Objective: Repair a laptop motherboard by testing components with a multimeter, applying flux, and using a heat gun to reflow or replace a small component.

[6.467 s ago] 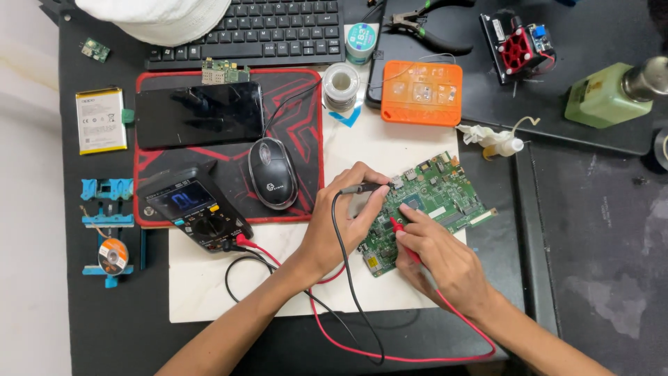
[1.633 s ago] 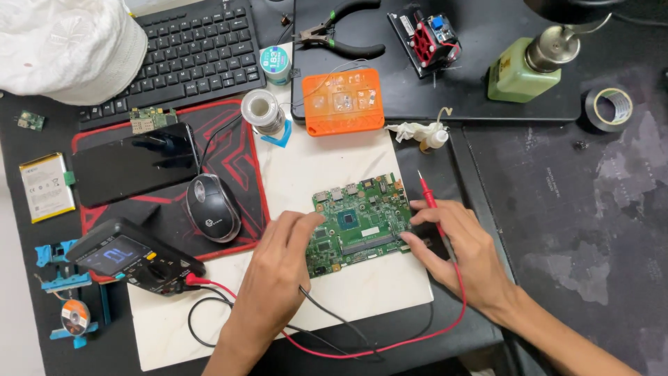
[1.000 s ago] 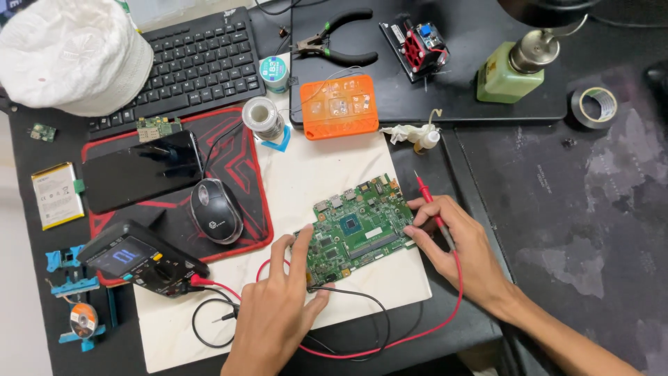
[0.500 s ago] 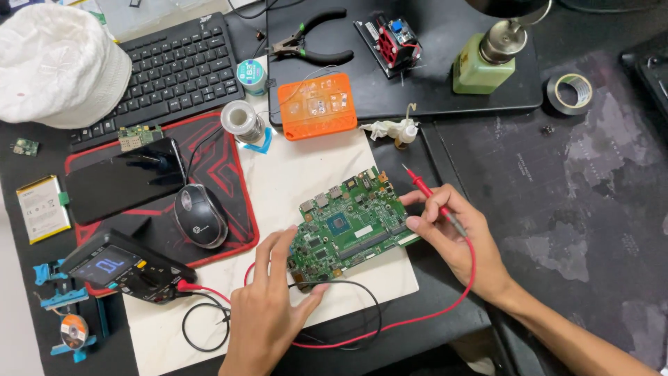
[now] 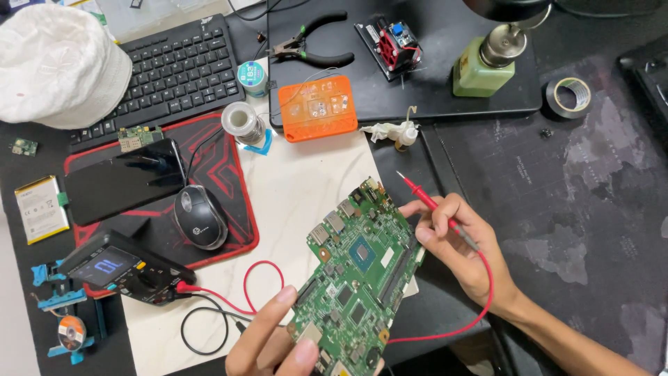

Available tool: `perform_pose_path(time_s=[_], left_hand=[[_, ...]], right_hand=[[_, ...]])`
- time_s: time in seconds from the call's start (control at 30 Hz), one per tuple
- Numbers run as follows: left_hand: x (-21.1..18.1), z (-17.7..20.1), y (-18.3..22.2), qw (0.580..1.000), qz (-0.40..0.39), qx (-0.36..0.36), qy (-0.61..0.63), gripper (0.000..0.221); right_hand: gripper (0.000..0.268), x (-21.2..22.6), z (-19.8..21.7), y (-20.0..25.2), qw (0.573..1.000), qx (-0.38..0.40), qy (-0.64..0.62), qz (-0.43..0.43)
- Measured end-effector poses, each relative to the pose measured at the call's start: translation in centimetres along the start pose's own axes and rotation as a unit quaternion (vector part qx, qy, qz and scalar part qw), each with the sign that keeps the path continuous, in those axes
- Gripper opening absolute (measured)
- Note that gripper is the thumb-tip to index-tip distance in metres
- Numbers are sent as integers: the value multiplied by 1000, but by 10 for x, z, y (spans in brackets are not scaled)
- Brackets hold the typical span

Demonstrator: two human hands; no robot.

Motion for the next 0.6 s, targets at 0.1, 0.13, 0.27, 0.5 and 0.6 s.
perform_pose_path(time_s=[0.1, 0.13, 0.27, 0.5, 0.6], left_hand=[[24, -2, 0, 982, 145, 24, 119, 53], [23, -1, -6, 982, 145, 25, 119, 53], [-25, -5, -38, 996, -49, 27, -75, 53], [-9, -30, -89, 906, -66, 170, -382, 80], [26, -37, -93, 855, 28, 242, -458, 84]], right_hand=[[19, 4, -2, -2, 1000, 0, -2, 5], [19, 4, -1, -2, 1000, -1, -1, 5], [19, 3, 5, -4, 1000, -8, 7, 8], [16, -29, 23, -11, 996, -28, 66, -45], [16, -30, 18, -11, 996, -8, 80, -46]])
Point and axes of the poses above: each hand's wrist, its own y-axis away from the middle knuckle, its own z-axis out of the back of the hand, x = y × z, the point moved 10 cm from there along -y, towards the middle knuckle, and after that the axes turned 11 degrees about z, right-handed, at the moved point
